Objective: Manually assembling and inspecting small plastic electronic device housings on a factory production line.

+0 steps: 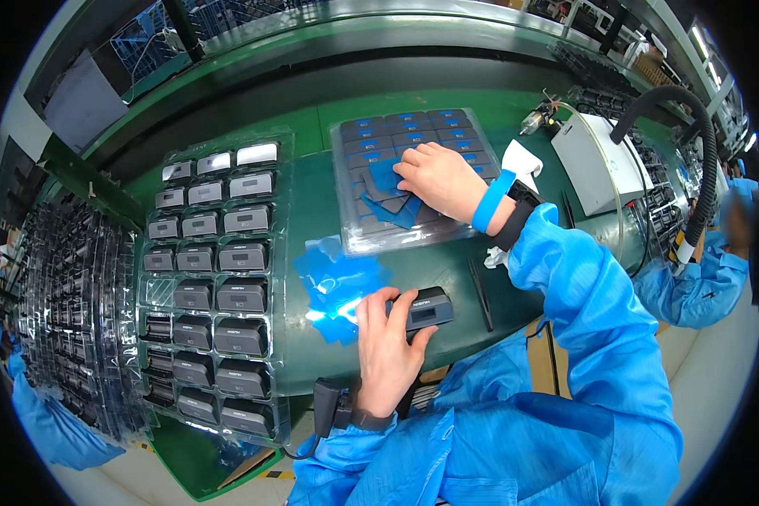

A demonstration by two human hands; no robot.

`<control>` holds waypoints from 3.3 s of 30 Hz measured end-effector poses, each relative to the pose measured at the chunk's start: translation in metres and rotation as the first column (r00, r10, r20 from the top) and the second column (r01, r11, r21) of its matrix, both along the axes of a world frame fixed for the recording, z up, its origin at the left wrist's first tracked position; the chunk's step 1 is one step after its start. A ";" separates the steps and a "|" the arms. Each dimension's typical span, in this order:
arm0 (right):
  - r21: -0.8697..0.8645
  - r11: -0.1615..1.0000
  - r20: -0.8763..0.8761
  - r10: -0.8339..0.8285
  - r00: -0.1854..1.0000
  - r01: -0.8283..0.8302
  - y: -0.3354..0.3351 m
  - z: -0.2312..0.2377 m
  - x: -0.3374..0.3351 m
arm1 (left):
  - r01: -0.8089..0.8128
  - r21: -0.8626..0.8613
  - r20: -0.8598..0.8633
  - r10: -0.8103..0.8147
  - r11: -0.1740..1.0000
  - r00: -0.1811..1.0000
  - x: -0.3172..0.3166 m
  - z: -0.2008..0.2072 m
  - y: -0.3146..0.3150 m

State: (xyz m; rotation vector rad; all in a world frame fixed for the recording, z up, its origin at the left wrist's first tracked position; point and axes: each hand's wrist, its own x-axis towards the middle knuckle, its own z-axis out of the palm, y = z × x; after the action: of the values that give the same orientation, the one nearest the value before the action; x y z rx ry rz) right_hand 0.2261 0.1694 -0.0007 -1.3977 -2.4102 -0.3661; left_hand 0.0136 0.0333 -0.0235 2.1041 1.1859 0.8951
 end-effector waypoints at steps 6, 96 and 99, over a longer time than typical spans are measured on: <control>0.124 0.989 0.239 0.051 0.970 -0.082 -0.008 0.003 0.004 | -0.018 -0.007 -0.008 0.018 1.000 1.000 0.001 -0.001 -0.004; -0.100 0.714 -0.765 -0.501 -0.404 -0.693 -0.243 -0.003 0.013 | -0.089 -0.039 -0.267 0.076 0.995 0.961 0.041 0.006 0.053; -0.035 0.745 -0.722 -0.479 -0.498 -0.666 -0.244 -0.004 0.013 | -0.137 0.307 -0.214 0.209 0.942 0.954 0.050 0.021 0.040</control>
State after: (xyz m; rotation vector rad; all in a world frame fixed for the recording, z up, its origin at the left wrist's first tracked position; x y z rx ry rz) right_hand 0.2393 -0.0744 -0.0046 -0.5530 -0.6356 1.5424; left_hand 0.0636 0.0728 -0.0029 2.4283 1.4615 0.9581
